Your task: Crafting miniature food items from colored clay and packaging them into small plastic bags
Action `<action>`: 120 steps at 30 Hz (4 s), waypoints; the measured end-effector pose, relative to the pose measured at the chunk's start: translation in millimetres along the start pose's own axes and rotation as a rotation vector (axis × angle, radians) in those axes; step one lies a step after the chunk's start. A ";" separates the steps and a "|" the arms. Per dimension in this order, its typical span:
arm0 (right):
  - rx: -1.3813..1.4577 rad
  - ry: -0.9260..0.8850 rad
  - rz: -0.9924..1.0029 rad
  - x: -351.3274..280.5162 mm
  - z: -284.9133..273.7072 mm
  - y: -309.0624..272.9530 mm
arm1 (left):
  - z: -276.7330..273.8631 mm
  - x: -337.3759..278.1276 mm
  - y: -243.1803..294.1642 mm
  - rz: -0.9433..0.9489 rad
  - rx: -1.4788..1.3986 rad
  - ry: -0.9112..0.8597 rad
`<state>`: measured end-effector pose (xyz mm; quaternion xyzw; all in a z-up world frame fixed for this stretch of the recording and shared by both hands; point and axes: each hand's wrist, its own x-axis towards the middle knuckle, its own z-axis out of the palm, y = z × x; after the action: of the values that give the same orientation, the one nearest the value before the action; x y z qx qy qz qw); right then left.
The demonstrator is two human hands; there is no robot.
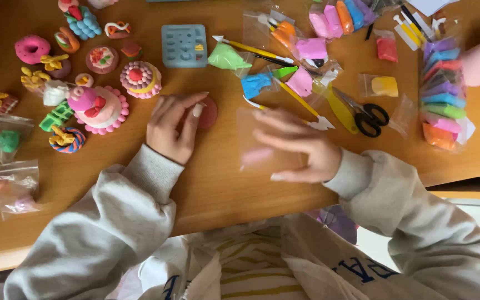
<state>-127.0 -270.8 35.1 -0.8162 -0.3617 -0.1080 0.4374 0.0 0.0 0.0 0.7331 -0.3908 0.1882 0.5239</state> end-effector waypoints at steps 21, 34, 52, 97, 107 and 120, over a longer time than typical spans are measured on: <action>-0.166 0.182 0.100 -38.5 -22.9 -16.7 | 34.3 -22.7 28.5 0.325 0.221 -0.114; -0.313 -0.033 -0.029 5.4 15.5 3.2 | 29.0 -7.8 48.3 -0.320 -0.484 -0.031; 0.280 0.244 0.125 97.4 21.0 14.6 | 18.8 -6.9 2.8 -0.797 -0.942 -0.020; 0.080 0.265 0.095 83.1 15.5 30.4 | -33.4 -52.5 -7.9 -0.100 0.236 -0.083; -0.044 0.126 -0.057 100.7 44.9 21.8 | -31.2 -56.7 -14.6 -0.117 0.239 -0.097; -0.136 0.163 0.022 59.0 16.6 -16.4 | 24.9 -23.3 25.2 0.011 -0.069 -0.066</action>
<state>-98.4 -222.5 64.7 -0.8365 -0.3078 -0.1936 0.4100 -37.2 -17.8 -9.8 0.7183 -0.4181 0.1535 0.5345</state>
